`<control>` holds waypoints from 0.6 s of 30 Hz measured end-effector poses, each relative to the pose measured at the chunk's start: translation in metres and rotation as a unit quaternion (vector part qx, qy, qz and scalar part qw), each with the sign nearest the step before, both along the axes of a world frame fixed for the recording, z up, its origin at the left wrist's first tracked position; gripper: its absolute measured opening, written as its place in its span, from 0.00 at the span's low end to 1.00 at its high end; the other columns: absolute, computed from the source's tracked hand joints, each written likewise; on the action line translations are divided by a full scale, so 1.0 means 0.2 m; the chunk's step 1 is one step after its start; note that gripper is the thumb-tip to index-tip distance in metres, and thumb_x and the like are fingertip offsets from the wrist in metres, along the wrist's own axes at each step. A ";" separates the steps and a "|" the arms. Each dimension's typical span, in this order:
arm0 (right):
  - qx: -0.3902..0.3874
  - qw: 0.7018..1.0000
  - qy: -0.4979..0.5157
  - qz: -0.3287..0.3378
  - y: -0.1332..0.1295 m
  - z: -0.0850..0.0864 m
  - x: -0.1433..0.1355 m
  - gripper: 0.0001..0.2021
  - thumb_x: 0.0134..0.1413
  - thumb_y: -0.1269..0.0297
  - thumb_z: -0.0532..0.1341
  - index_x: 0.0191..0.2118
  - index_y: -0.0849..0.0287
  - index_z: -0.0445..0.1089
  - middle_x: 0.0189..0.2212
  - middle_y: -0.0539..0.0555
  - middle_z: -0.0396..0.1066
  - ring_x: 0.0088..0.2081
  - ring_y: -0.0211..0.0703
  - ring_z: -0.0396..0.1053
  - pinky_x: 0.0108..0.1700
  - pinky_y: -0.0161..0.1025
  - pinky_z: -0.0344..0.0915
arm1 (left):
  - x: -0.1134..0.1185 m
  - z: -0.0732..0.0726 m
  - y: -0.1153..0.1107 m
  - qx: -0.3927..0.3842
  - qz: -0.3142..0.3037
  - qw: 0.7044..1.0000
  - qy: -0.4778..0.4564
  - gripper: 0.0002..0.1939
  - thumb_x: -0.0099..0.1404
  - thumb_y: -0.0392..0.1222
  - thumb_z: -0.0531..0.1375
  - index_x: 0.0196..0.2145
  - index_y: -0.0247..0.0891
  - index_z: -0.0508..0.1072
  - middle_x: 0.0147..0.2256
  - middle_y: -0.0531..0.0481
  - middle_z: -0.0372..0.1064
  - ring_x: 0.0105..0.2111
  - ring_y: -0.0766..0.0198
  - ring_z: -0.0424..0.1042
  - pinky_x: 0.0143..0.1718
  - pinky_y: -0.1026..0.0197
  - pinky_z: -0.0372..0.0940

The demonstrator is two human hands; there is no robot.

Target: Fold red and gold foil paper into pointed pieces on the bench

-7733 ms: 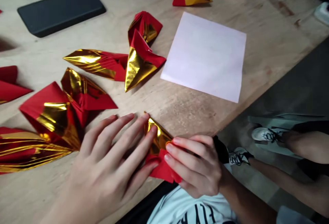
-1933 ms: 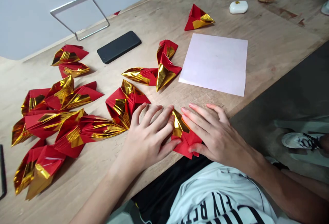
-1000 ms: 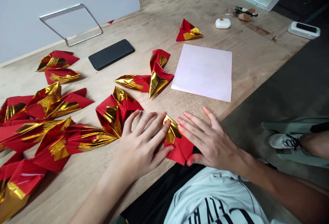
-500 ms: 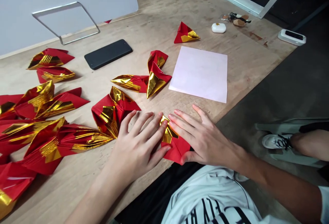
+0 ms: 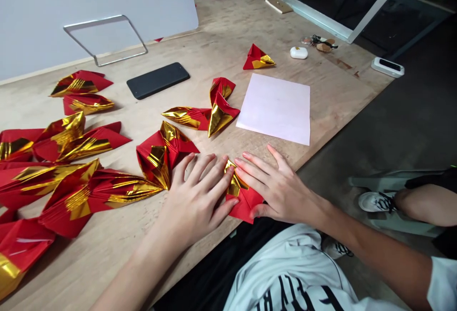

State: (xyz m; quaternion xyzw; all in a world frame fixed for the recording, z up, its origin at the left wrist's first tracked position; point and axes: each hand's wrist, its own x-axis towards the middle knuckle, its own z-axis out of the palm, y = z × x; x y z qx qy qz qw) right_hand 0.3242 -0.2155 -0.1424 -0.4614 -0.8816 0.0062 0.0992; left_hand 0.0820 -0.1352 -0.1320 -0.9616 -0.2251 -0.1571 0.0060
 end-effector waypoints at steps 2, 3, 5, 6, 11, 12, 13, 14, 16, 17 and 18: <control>-0.002 1.000 -0.004 0.000 0.00 0.00 0.00 0.42 0.69 0.35 0.41 0.72 0.67 0.52 0.72 0.64 0.52 0.74 0.58 0.48 0.72 0.73 0.41 | 0.00 0.00 0.00 0.001 0.003 1.000 0.001 0.24 0.73 0.53 0.57 0.60 0.36 0.72 0.63 0.42 0.69 0.62 0.38 0.66 0.63 0.31 0.57; -0.004 1.000 -0.007 -0.002 0.01 0.00 0.00 0.42 0.69 0.35 0.40 0.72 0.67 0.53 0.72 0.64 0.51 0.74 0.58 0.47 0.73 0.72 0.39 | 0.00 0.00 0.00 0.001 0.004 1.000 0.001 0.24 0.73 0.53 0.57 0.60 0.37 0.72 0.63 0.42 0.69 0.62 0.38 0.66 0.63 0.31 0.56; -0.010 1.000 -0.017 -0.009 0.01 0.00 -0.01 0.42 0.69 0.35 0.39 0.71 0.66 0.53 0.73 0.62 0.51 0.74 0.57 0.47 0.73 0.71 0.36 | 0.00 0.00 0.00 0.002 0.003 1.000 0.001 0.24 0.74 0.54 0.56 0.59 0.37 0.73 0.63 0.42 0.69 0.62 0.38 0.67 0.63 0.31 0.56; -0.013 1.000 -0.022 -0.012 0.01 0.01 -0.01 0.42 0.69 0.35 0.39 0.71 0.66 0.54 0.73 0.62 0.51 0.74 0.57 0.47 0.74 0.71 0.35 | 0.00 0.00 0.00 0.003 0.002 1.000 0.000 0.24 0.74 0.54 0.56 0.59 0.37 0.73 0.63 0.42 0.69 0.62 0.38 0.67 0.63 0.31 0.56; -0.033 0.999 -0.036 -0.016 0.00 0.03 -0.01 0.40 0.70 0.37 0.41 0.72 0.64 0.53 0.74 0.59 0.49 0.74 0.56 0.46 0.74 0.70 0.35 | 0.00 -0.01 0.00 0.002 0.003 1.000 -0.006 0.23 0.74 0.54 0.56 0.58 0.37 0.73 0.63 0.42 0.69 0.62 0.38 0.67 0.63 0.31 0.56; -0.038 0.998 -0.037 -0.017 0.00 0.04 -0.02 0.39 0.70 0.37 0.41 0.72 0.64 0.53 0.74 0.59 0.49 0.74 0.56 0.46 0.74 0.69 0.36 | 0.00 -0.01 0.00 0.001 0.004 1.000 -0.007 0.23 0.74 0.54 0.56 0.58 0.37 0.73 0.63 0.42 0.69 0.62 0.38 0.67 0.63 0.31 0.56; -0.043 0.998 -0.039 -0.019 0.00 0.04 -0.02 0.39 0.71 0.38 0.41 0.72 0.64 0.52 0.74 0.58 0.49 0.74 0.56 0.46 0.74 0.69 0.37 | 0.00 -0.01 0.00 0.000 0.004 1.000 -0.007 0.23 0.74 0.54 0.56 0.58 0.37 0.73 0.63 0.42 0.69 0.62 0.38 0.67 0.63 0.31 0.56; -0.046 0.998 -0.040 -0.020 0.00 0.04 -0.02 0.39 0.71 0.38 0.41 0.72 0.64 0.52 0.74 0.58 0.49 0.74 0.56 0.46 0.74 0.69 0.37 | 0.00 -0.01 -0.01 0.000 0.004 1.000 -0.008 0.23 0.74 0.54 0.56 0.58 0.37 0.73 0.63 0.42 0.69 0.62 0.38 0.66 0.63 0.31 0.56; -0.046 0.998 -0.044 -0.020 0.00 0.04 -0.02 0.39 0.71 0.38 0.41 0.72 0.65 0.52 0.74 0.59 0.49 0.74 0.56 0.45 0.74 0.70 0.37 | 0.00 -0.02 -0.01 -0.001 0.005 1.000 -0.007 0.24 0.74 0.54 0.56 0.59 0.37 0.72 0.63 0.41 0.69 0.62 0.37 0.66 0.63 0.31 0.56; -0.043 0.998 -0.046 -0.017 0.00 0.03 -0.02 0.40 0.70 0.37 0.40 0.72 0.66 0.52 0.74 0.60 0.48 0.74 0.57 0.45 0.74 0.70 0.37 | 0.00 -0.02 -0.01 -0.001 0.006 1.000 -0.006 0.24 0.74 0.54 0.56 0.59 0.36 0.72 0.63 0.41 0.69 0.62 0.37 0.66 0.63 0.31 0.57; -0.039 0.998 -0.048 -0.014 0.01 0.03 -0.02 0.41 0.70 0.36 0.40 0.72 0.67 0.51 0.74 0.60 0.47 0.75 0.58 0.44 0.74 0.71 0.37 | 0.00 -0.02 -0.01 0.000 0.007 1.000 -0.005 0.24 0.74 0.54 0.56 0.59 0.36 0.72 0.63 0.41 0.69 0.62 0.37 0.66 0.63 0.30 0.57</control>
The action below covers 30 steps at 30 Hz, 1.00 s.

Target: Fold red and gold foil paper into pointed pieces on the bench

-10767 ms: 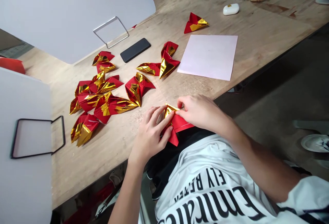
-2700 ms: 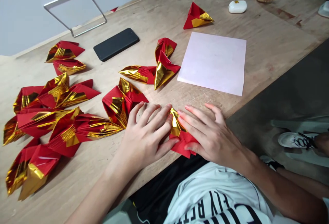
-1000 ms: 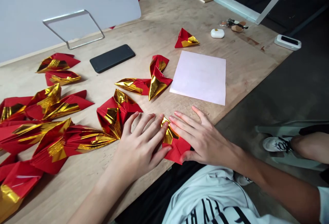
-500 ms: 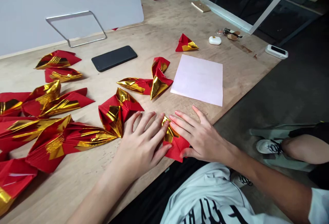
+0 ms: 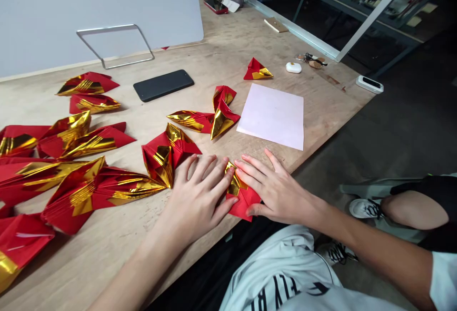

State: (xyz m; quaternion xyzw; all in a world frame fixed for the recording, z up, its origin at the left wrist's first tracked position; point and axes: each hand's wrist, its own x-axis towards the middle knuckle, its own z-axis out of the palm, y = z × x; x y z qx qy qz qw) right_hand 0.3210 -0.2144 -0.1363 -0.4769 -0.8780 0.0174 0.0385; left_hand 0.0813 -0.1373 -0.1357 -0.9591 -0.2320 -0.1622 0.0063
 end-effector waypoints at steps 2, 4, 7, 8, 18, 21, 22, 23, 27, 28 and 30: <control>0.009 1.000 -0.006 0.012 0.00 -0.01 0.01 0.43 0.69 0.35 0.41 0.72 0.68 0.50 0.74 0.62 0.45 0.75 0.58 0.43 0.74 0.71 0.36 | 0.00 0.00 0.00 0.002 0.003 1.000 0.002 0.24 0.74 0.53 0.56 0.59 0.36 0.72 0.63 0.41 0.69 0.63 0.37 0.66 0.63 0.30 0.56; 0.020 0.999 -0.014 0.024 0.00 0.00 0.02 0.44 0.68 0.35 0.40 0.73 0.70 0.48 0.75 0.63 0.44 0.75 0.58 0.43 0.74 0.72 0.32 | 0.00 0.00 0.00 0.004 0.004 1.000 0.004 0.23 0.75 0.54 0.55 0.58 0.36 0.73 0.63 0.41 0.69 0.63 0.37 0.66 0.63 0.29 0.55; 0.038 0.999 -0.020 0.032 -0.02 0.01 0.04 0.45 0.68 0.35 0.37 0.73 0.70 0.46 0.74 0.63 0.44 0.75 0.58 0.43 0.73 0.73 0.25 | 0.01 0.01 0.00 0.001 0.002 1.000 0.004 0.23 0.75 0.54 0.54 0.57 0.37 0.74 0.63 0.42 0.69 0.63 0.37 0.66 0.64 0.29 0.55; 0.040 0.998 -0.020 0.032 -0.04 0.02 0.04 0.45 0.68 0.35 0.37 0.73 0.70 0.47 0.74 0.63 0.45 0.75 0.58 0.44 0.73 0.73 0.23 | 0.01 0.01 0.00 -0.001 0.002 1.000 0.004 0.23 0.75 0.55 0.54 0.57 0.37 0.74 0.63 0.42 0.69 0.63 0.37 0.66 0.64 0.29 0.55; 0.017 1.000 -0.023 0.001 -0.09 0.03 0.04 0.39 0.71 0.40 0.45 0.70 0.71 0.54 0.72 0.64 0.51 0.74 0.55 0.48 0.75 0.68 0.28 | 0.00 0.02 -0.02 0.006 0.006 1.000 0.010 0.23 0.76 0.54 0.53 0.57 0.37 0.73 0.63 0.41 0.68 0.63 0.38 0.66 0.64 0.28 0.55; 0.039 0.999 0.006 0.008 -0.09 0.03 0.03 0.40 0.71 0.39 0.43 0.69 0.72 0.57 0.71 0.66 0.55 0.73 0.58 0.51 0.74 0.72 0.30 | 0.00 0.02 -0.01 0.025 -0.001 1.000 0.005 0.25 0.76 0.57 0.53 0.56 0.36 0.74 0.61 0.41 0.71 0.60 0.38 0.68 0.63 0.29 0.57; 0.050 0.998 0.026 0.007 -0.09 0.03 0.03 0.41 0.70 0.38 0.42 0.67 0.72 0.59 0.69 0.67 0.58 0.72 0.60 0.53 0.73 0.73 0.31 | 0.00 0.03 -0.01 0.031 -0.006 0.999 0.000 0.25 0.75 0.57 0.53 0.55 0.36 0.75 0.59 0.40 0.72 0.58 0.39 0.69 0.62 0.29 0.58; 0.061 0.997 0.050 0.005 -0.09 0.04 0.03 0.41 0.70 0.37 0.41 0.66 0.72 0.61 0.68 0.67 0.61 0.71 0.61 0.56 0.72 0.74 0.33 | 0.00 0.03 -0.01 0.037 -0.011 0.999 -0.005 0.25 0.75 0.57 0.54 0.54 0.35 0.76 0.57 0.39 0.74 0.56 0.39 0.70 0.61 0.30 0.59; 0.101 0.986 0.132 -0.003 -0.11 0.04 0.00 0.36 0.72 0.40 0.43 0.58 0.68 0.71 0.60 0.66 0.72 0.63 0.62 0.67 0.68 0.75 0.48 | -0.01 0.04 -0.02 0.058 -0.005 0.998 -0.020 0.11 0.72 0.44 0.60 0.45 0.35 0.78 0.44 0.42 0.77 0.46 0.46 0.72 0.58 0.36 0.64; 0.108 0.984 0.139 -0.001 -0.12 0.04 -0.01 0.33 0.73 0.42 0.46 0.57 0.68 0.72 0.58 0.66 0.74 0.61 0.62 0.69 0.67 0.73 0.51 | -0.01 0.04 -0.02 0.060 -0.001 0.998 -0.023 0.08 0.70 0.41 0.61 0.42 0.35 0.77 0.41 0.44 0.77 0.44 0.48 0.72 0.56 0.38 0.65; 0.118 0.983 0.141 0.003 -0.14 0.02 -0.02 0.26 0.72 0.49 0.53 0.55 0.69 0.73 0.56 0.67 0.75 0.59 0.61 0.71 0.65 0.70 0.57 | -0.01 0.03 -0.02 0.056 0.003 0.998 -0.033 0.03 0.68 0.36 0.62 0.39 0.36 0.76 0.38 0.45 0.76 0.42 0.49 0.70 0.53 0.39 0.66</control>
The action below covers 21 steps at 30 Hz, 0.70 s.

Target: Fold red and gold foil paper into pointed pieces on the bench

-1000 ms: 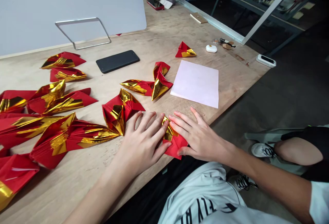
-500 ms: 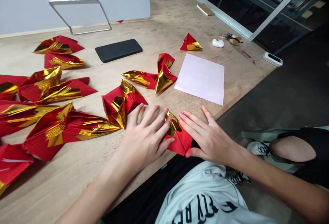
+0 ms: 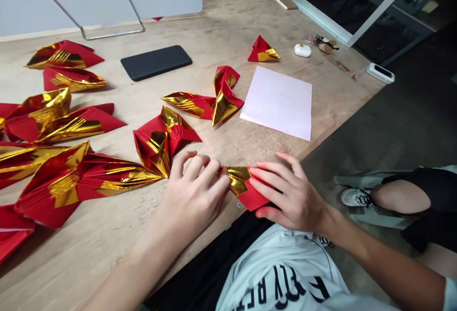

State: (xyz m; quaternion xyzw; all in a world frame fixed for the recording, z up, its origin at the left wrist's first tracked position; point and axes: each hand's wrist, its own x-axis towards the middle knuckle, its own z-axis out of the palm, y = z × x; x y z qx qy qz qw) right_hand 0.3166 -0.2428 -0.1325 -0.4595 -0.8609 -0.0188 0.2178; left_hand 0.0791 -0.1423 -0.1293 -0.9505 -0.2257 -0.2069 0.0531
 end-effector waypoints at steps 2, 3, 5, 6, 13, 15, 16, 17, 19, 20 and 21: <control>0.010 1.000 0.001 -0.008 -0.03 -0.03 0.00 0.20 0.70 0.57 0.58 0.54 0.70 0.73 0.55 0.67 0.75 0.58 0.61 0.71 0.63 0.68 0.60 | 0.00 -0.01 0.00 -0.018 0.000 1.000 -0.015 0.01 0.68 0.35 0.62 0.37 0.37 0.75 0.40 0.44 0.76 0.43 0.49 0.70 0.51 0.40 0.65; 0.016 1.000 0.005 -0.016 -0.05 -0.04 0.00 0.18 0.69 0.60 0.60 0.54 0.70 0.73 0.55 0.67 0.76 0.59 0.60 0.70 0.63 0.67 0.61 | 0.00 -0.01 0.01 -0.031 0.000 0.999 -0.026 0.01 0.68 0.35 0.62 0.37 0.37 0.75 0.42 0.44 0.76 0.44 0.48 0.69 0.51 0.40 0.65; 0.027 0.999 0.015 -0.036 -0.09 -0.06 0.01 0.16 0.66 0.62 0.63 0.54 0.68 0.73 0.53 0.67 0.76 0.59 0.60 0.69 0.62 0.66 0.62 | 0.00 -0.02 0.01 -0.073 -0.007 0.996 -0.047 0.01 0.69 0.34 0.61 0.37 0.37 0.74 0.44 0.43 0.76 0.45 0.49 0.69 0.49 0.43 0.64; 0.031 0.998 0.020 -0.047 -0.11 -0.07 0.01 0.16 0.65 0.63 0.64 0.53 0.68 0.74 0.53 0.67 0.76 0.59 0.61 0.69 0.61 0.65 0.63 | 0.00 -0.02 0.02 -0.101 -0.010 0.993 -0.058 0.01 0.69 0.34 0.61 0.37 0.37 0.73 0.44 0.44 0.76 0.45 0.51 0.70 0.48 0.44 0.64; 0.018 0.978 0.151 -0.144 -0.18 -0.09 -0.02 0.11 0.64 0.68 0.63 0.51 0.58 0.75 0.48 0.62 0.70 0.50 0.53 0.69 0.49 0.54 0.71 | -0.02 0.00 -0.03 -0.280 0.045 0.958 -0.046 0.08 0.72 0.38 0.59 0.48 0.41 0.72 0.40 0.48 0.74 0.40 0.54 0.69 0.40 0.49 0.58; 0.006 0.951 0.244 -0.189 -0.18 -0.09 -0.05 0.10 0.62 0.72 0.65 0.48 0.57 0.75 0.44 0.59 0.70 0.46 0.49 0.70 0.46 0.48 0.72 | -0.03 0.01 -0.04 -0.313 0.054 0.947 -0.046 0.08 0.71 0.39 0.60 0.48 0.43 0.73 0.38 0.49 0.73 0.39 0.54 0.70 0.39 0.50 0.58; 0.001 0.933 0.290 -0.212 -0.18 -0.10 -0.06 0.09 0.61 0.72 0.65 0.47 0.57 0.75 0.42 0.58 0.70 0.44 0.47 0.70 0.43 0.45 0.72 | -0.03 0.02 -0.04 -0.332 0.050 0.940 -0.052 0.06 0.71 0.39 0.60 0.45 0.43 0.74 0.38 0.50 0.73 0.38 0.55 0.71 0.39 0.51 0.59; -0.001 0.915 0.331 -0.232 -0.18 -0.10 -0.07 0.09 0.61 0.72 0.66 0.46 0.57 0.74 0.41 0.56 0.70 0.42 0.45 0.70 0.41 0.42 0.72 | -0.03 0.03 -0.04 -0.357 0.045 0.931 -0.060 0.04 0.71 0.39 0.59 0.42 0.43 0.74 0.37 0.51 0.73 0.37 0.57 0.71 0.39 0.52 0.60; -0.002 0.881 0.398 -0.257 -0.18 -0.11 -0.07 0.09 0.60 0.70 0.67 0.46 0.56 0.72 0.40 0.55 0.70 0.39 0.43 0.70 0.37 0.40 0.70 | -0.04 0.06 -0.03 -0.419 0.037 0.903 -0.085 0.05 0.72 0.38 0.58 0.36 0.42 0.73 0.34 0.52 0.73 0.34 0.61 0.71 0.35 0.56 0.63; -0.002 0.869 0.423 -0.258 -0.17 -0.11 -0.07 0.11 0.60 0.67 0.68 0.47 0.56 0.71 0.40 0.55 0.70 0.37 0.43 0.70 0.36 0.40 0.70 | -0.04 0.08 -0.02 -0.446 0.035 0.889 -0.101 0.06 0.72 0.38 0.58 0.35 0.41 0.72 0.33 0.52 0.72 0.32 0.63 0.71 0.33 0.58 0.64; -0.007 0.861 0.442 -0.250 -0.17 -0.11 -0.06 0.13 0.61 0.63 0.69 0.50 0.56 0.71 0.41 0.56 0.71 0.37 0.43 0.69 0.37 0.41 0.71 | -0.05 0.09 -0.01 -0.461 0.033 0.879 -0.119 0.06 0.72 0.38 0.59 0.35 0.41 0.72 0.33 0.53 0.73 0.31 0.64 0.71 0.30 0.60 0.65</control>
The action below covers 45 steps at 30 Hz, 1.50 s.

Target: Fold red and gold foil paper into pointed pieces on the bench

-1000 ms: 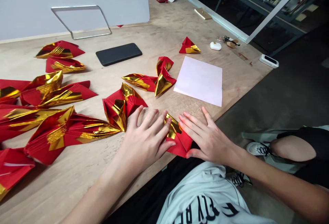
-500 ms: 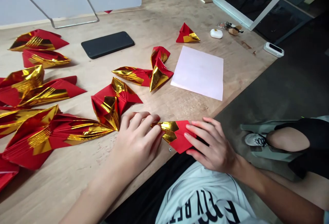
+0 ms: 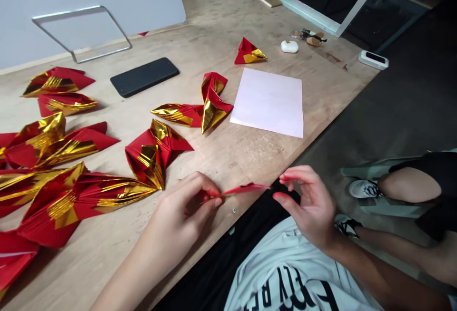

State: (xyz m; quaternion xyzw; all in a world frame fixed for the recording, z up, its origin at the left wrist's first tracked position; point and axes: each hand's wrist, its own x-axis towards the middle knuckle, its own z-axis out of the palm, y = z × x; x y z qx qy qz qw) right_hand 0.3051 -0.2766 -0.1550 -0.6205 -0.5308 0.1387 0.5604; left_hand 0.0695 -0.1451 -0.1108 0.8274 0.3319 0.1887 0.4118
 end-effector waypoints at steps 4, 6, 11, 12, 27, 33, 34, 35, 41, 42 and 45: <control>0.005 0.994 0.025 0.104 0.04 0.05 0.01 0.31 0.59 0.44 0.67 0.62 0.56 0.66 0.48 0.62 0.72 0.43 0.48 0.72 0.47 0.49 0.75 | -0.01 0.04 0.00 0.034 0.012 0.994 -0.104 0.04 0.71 0.34 0.59 0.39 0.42 0.71 0.37 0.50 0.74 0.37 0.62 0.74 0.35 0.60 0.70; 0.010 0.987 0.018 0.158 0.06 0.09 -0.02 0.29 0.61 0.49 0.67 0.63 0.56 0.67 0.50 0.62 0.73 0.48 0.50 0.73 0.50 0.48 0.75 | 0.00 0.05 0.00 0.065 -0.030 0.984 -0.161 0.08 0.71 0.30 0.57 0.42 0.42 0.70 0.36 0.48 0.73 0.37 0.61 0.75 0.38 0.57 0.72; 0.087 0.968 -0.079 0.223 0.12 0.16 -0.08 0.17 0.64 0.78 0.59 0.53 0.54 0.75 0.44 0.57 0.75 0.44 0.44 0.75 0.43 0.43 0.75 | 0.00 0.02 -0.01 0.316 -0.079 0.938 -0.118 0.07 0.70 0.29 0.57 0.42 0.39 0.70 0.38 0.43 0.76 0.41 0.54 0.76 0.43 0.47 0.68; 0.098 0.961 -0.128 0.225 0.13 0.15 -0.09 0.17 0.63 0.79 0.57 0.52 0.55 0.76 0.44 0.58 0.76 0.44 0.45 0.75 0.43 0.44 0.75 | 0.01 0.01 -0.01 0.377 -0.073 0.919 -0.089 0.05 0.70 0.30 0.57 0.40 0.37 0.70 0.39 0.42 0.77 0.43 0.52 0.76 0.44 0.46 0.67; 0.074 0.915 -0.336 0.211 0.08 -0.02 -0.03 0.19 0.58 0.74 0.58 0.54 0.61 0.74 0.49 0.61 0.78 0.52 0.54 0.73 0.50 0.55 0.72 | 0.01 -0.06 0.02 0.424 -0.178 0.888 0.026 0.11 0.72 0.31 0.58 0.49 0.30 0.75 0.48 0.39 0.77 0.52 0.50 0.75 0.53 0.46 0.69; 0.102 0.904 -0.367 0.193 0.05 -0.04 -0.02 0.14 0.59 0.75 0.59 0.48 0.58 0.76 0.42 0.56 0.79 0.44 0.47 0.73 0.49 0.50 0.70 | 0.01 -0.04 -0.01 0.354 -0.204 0.912 0.025 0.13 0.70 0.35 0.60 0.51 0.32 0.78 0.51 0.34 0.76 0.55 0.46 0.75 0.58 0.41 0.70; 0.100 0.906 -0.365 0.192 0.05 -0.04 -0.02 0.14 0.59 0.75 0.59 0.47 0.57 0.77 0.41 0.56 0.79 0.43 0.46 0.73 0.49 0.50 0.69 | 0.01 -0.04 -0.01 0.348 -0.210 0.913 0.030 0.13 0.70 0.35 0.60 0.51 0.33 0.78 0.52 0.34 0.76 0.56 0.45 0.74 0.57 0.39 0.69; 0.097 0.908 -0.360 0.193 0.05 -0.04 -0.03 0.13 0.60 0.75 0.59 0.47 0.58 0.76 0.40 0.56 0.79 0.43 0.46 0.73 0.49 0.50 0.69 | 0.01 -0.03 -0.01 0.343 -0.215 0.914 0.032 0.13 0.70 0.35 0.59 0.51 0.34 0.78 0.53 0.34 0.75 0.57 0.44 0.73 0.58 0.37 0.68; 0.071 0.919 -0.320 0.218 0.07 0.00 -0.03 0.11 0.60 0.76 0.60 0.46 0.63 0.76 0.39 0.58 0.78 0.43 0.48 0.71 0.46 0.50 0.69 | 0.02 -0.02 -0.02 0.335 -0.234 0.913 -0.008 0.13 0.72 0.32 0.55 0.49 0.32 0.78 0.49 0.38 0.79 0.53 0.50 0.76 0.56 0.43 0.71; 0.061 0.924 -0.307 0.220 0.07 0.01 -0.03 0.11 0.61 0.75 0.60 0.46 0.63 0.76 0.39 0.58 0.78 0.42 0.48 0.71 0.45 0.50 0.69 | 0.02 -0.02 -0.02 0.332 -0.234 0.914 -0.010 0.13 0.72 0.33 0.55 0.48 0.32 0.78 0.49 0.37 0.79 0.53 0.50 0.76 0.56 0.44 0.71; 0.032 0.941 -0.255 0.218 0.09 0.03 -0.04 0.09 0.62 0.75 0.60 0.44 0.60 0.76 0.38 0.57 0.77 0.40 0.47 0.70 0.42 0.48 0.68 | 0.02 -0.02 -0.02 0.323 -0.234 0.917 -0.011 0.13 0.70 0.32 0.56 0.47 0.33 0.79 0.49 0.35 0.78 0.54 0.48 0.75 0.57 0.42 0.71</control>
